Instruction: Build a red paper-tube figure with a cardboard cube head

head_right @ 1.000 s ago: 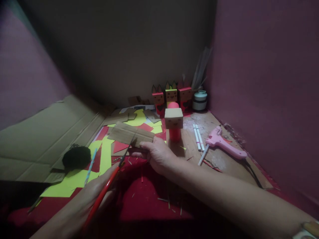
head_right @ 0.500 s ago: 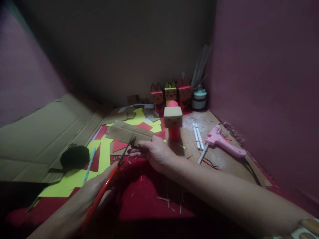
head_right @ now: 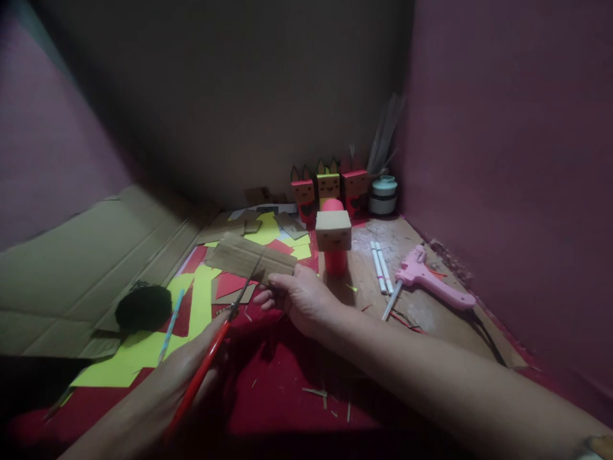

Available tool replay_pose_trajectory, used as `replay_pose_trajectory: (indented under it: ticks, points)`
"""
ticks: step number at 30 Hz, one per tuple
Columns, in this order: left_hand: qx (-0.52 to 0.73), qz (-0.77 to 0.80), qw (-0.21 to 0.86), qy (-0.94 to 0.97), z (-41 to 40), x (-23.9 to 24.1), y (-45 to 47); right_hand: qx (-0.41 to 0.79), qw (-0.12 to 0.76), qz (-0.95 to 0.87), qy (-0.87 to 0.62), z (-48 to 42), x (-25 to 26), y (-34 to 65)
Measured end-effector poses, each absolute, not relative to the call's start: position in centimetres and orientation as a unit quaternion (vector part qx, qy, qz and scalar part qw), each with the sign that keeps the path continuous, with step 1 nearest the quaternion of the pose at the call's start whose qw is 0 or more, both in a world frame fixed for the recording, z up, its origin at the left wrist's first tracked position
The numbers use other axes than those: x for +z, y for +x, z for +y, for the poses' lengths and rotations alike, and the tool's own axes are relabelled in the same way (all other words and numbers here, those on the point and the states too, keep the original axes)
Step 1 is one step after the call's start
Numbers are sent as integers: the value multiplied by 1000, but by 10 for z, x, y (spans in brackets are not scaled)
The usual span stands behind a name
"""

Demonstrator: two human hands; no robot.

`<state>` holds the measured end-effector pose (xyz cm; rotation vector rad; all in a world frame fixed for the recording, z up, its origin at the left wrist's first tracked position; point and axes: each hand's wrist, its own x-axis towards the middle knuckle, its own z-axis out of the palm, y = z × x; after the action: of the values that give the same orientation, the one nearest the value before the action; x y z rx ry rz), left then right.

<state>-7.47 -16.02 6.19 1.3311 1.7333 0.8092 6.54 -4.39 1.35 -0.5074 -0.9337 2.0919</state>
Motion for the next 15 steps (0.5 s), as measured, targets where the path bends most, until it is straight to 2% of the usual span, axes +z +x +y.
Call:
replay_pose_trajectory:
  ticks: [15]
  points:
    - [299,686,392,535,-167,61,-85,827,386,-354,-203,-41,12,67]
